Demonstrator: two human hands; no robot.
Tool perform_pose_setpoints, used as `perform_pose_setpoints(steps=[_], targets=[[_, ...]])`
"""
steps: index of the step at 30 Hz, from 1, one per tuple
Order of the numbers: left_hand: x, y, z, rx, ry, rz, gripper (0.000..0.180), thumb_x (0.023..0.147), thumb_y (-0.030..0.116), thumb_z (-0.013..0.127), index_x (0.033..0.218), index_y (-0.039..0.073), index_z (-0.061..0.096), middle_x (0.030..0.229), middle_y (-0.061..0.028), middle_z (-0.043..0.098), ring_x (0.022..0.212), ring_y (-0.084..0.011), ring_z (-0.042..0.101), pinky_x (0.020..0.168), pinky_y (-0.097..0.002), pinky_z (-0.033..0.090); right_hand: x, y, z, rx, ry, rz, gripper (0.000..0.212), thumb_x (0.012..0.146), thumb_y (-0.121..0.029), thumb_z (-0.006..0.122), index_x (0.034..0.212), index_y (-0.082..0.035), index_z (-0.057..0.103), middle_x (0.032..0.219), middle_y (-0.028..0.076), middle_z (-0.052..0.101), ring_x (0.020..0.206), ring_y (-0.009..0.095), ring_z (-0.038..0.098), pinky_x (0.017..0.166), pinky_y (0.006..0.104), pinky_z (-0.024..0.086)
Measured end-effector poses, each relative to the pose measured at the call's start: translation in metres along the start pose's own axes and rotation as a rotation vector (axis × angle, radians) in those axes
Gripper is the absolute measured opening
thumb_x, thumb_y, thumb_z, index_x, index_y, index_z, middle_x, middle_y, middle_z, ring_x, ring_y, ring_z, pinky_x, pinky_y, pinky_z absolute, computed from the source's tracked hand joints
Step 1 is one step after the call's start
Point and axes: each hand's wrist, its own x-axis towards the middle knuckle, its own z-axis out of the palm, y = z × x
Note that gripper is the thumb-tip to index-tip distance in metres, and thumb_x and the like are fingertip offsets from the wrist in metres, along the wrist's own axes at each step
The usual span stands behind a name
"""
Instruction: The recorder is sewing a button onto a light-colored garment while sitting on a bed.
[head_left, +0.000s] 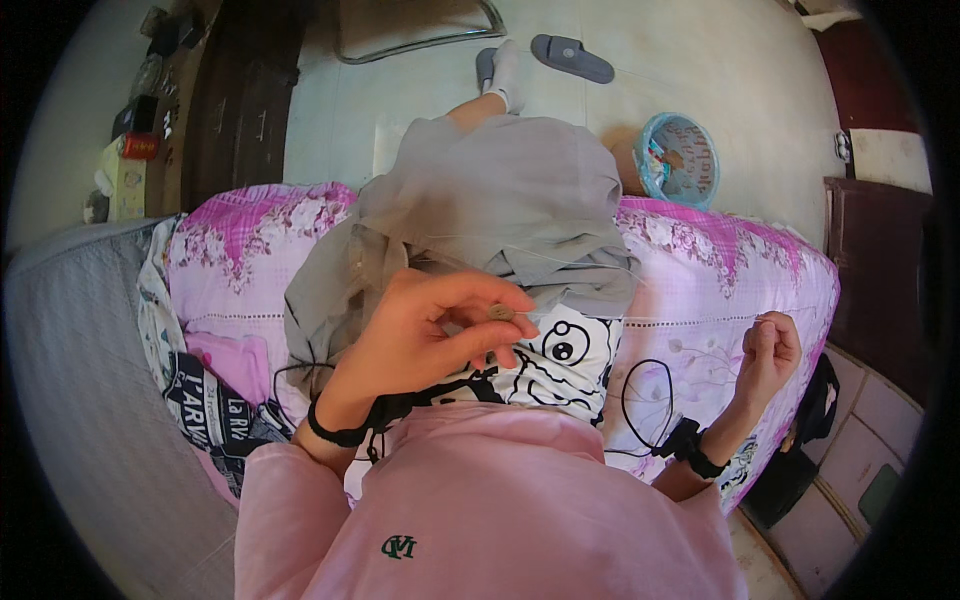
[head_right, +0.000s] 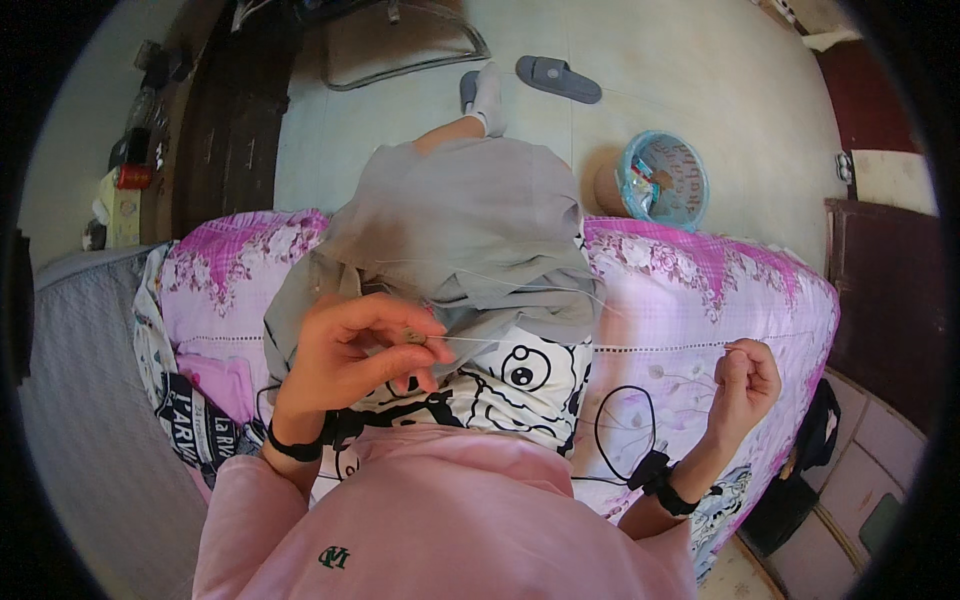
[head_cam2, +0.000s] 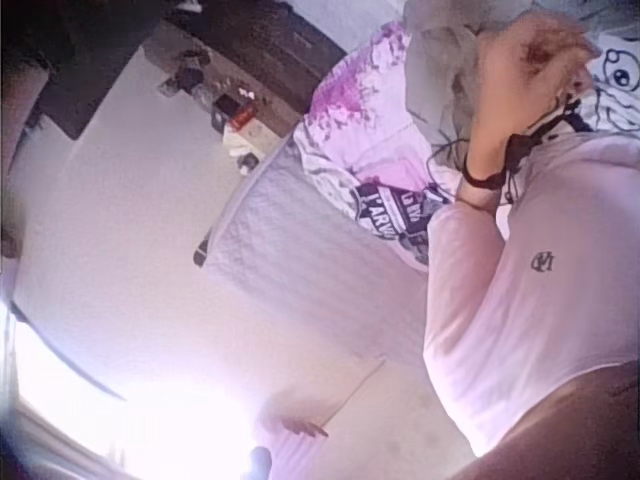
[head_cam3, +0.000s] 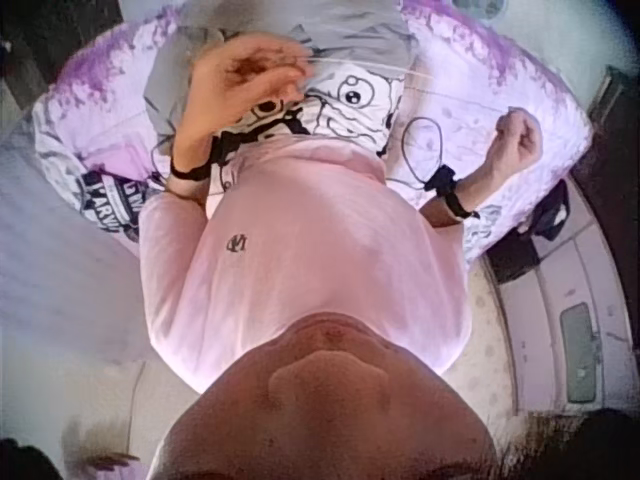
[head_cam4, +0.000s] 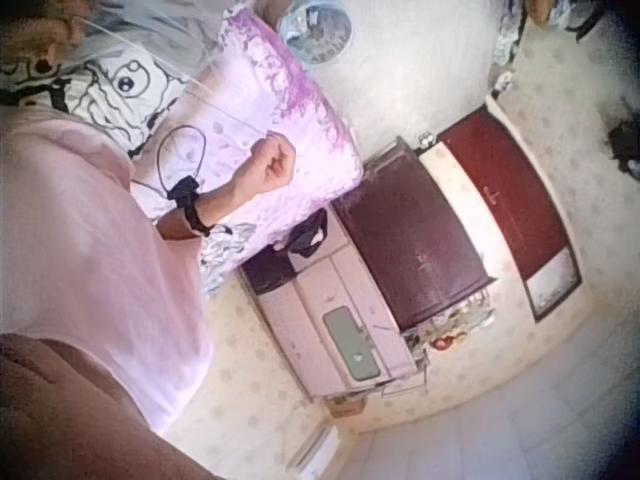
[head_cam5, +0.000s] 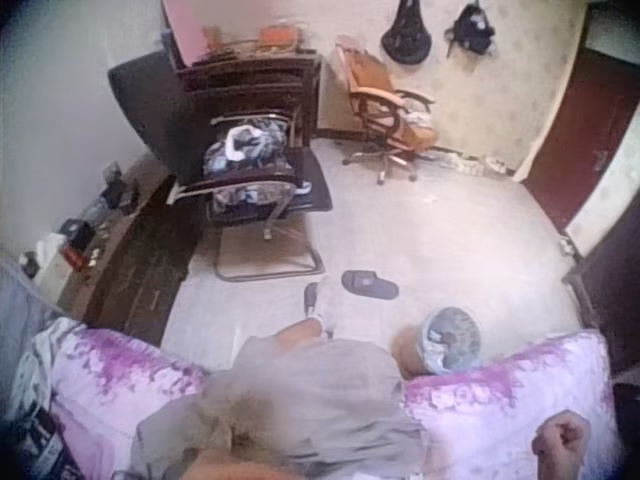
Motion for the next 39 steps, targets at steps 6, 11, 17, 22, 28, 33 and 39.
perform_pose_setpoints(steps=[6,11,17,22,28,33,39], targets=[[-0.003,-0.001,-0.001,-0.022,0.043,-0.041,0.02,0.084,-0.006,0.066,0.104,-0.005,0.064,0.087,-0.0143,0.071,0.069,-0.0157,0.07,0.052,-0.0205,0.053,0.009,0.015,-0.003,0.051,0.015,0.025,0.008,0.094,-0.005,0.059,0.09,0.002,0.059,0.063,-0.005,0.042,0.052,0.002,0.031,0.046,0.0196,0.022],[-0.007,-0.006,-0.007,0.145,0.096,0.01,0.019,0.084,-0.004,0.069,0.102,-0.005,0.065,0.082,-0.0129,0.071,0.067,-0.0154,0.07,0.054,-0.021,0.056,0.01,0.017,-0.007,0.049,0.032,0.052,0.01,0.096,-0.008,0.056,0.092,0.0,0.059,0.067,-0.004,0.044,0.053,0.002,0.028,0.046,0.0204,0.02],[-0.007,-0.006,-0.01,0.352,0.176,0.098,0.02,0.078,-0.001,0.074,0.097,-0.002,0.069,0.081,-0.0104,0.072,0.065,-0.0139,0.069,0.055,-0.0214,0.054,0.01,0.023,-0.017,0.032,0.052,0.041,0.011,0.097,-0.01,0.056,0.093,0.0,0.059,0.064,-0.005,0.04,0.052,0.002,0.026,0.045,0.0209,0.019],[-0.008,-0.002,-0.014,0.614,0.266,0.233,0.024,0.07,0.009,0.082,0.092,0.007,0.072,0.076,-0.0045,0.062,0.057,-0.0117,0.055,0.051,-0.025,0.043,0.01,0.025,-0.021,0.034,0.066,0.047,0.012,0.097,-0.01,0.056,0.093,0.001,0.059,0.062,-0.006,0.038,0.052,0.002,0.024,0.045,0.0215,0.018],[-0.007,-0.001,-0.019,0.796,0.372,0.362,0.03,0.062,0.013,0.084,0.089,0.011,0.074,0.091,-0.0011,0.055,0.081,-0.0162,0.054,0.061,-0.0261,0.041,0.013,0.031,-0.027,0.024,0.094,0.054,0.012,0.097,-0.01,0.055,0.095,0.001,0.06,0.062,-0.006,0.037,0.051,0.002,0.024,0.045,0.0217,0.018],[-0.004,0.001,-0.024,0.796,0.362,0.379,0.029,0.06,0.015,0.085,0.087,0.012,0.074,0.097,-0.0012,0.06,0.089,-0.0189,0.054,0.067,-0.0286,0.042,0.015,0.037,-0.032,0.009,0.141,0.057,0.012,0.097,-0.009,0.056,0.096,0.001,0.06,0.062,-0.006,0.037,0.051,0.002,0.025,0.045,0.0217,0.018],[0.001,-0.001,-0.025,0.781,0.356,0.465,0.028,0.06,0.017,0.084,0.084,0.01,0.072,0.097,-0.0023,0.066,0.088,-0.0207,0.058,0.074,-0.0317,0.044,0.016,0.043,-0.034,-0.031,0.127,0.058,0.012,0.097,-0.01,0.057,0.096,0.001,0.061,0.062,-0.006,0.039,0.051,0.002,0.026,0.045,0.0211,0.019]])
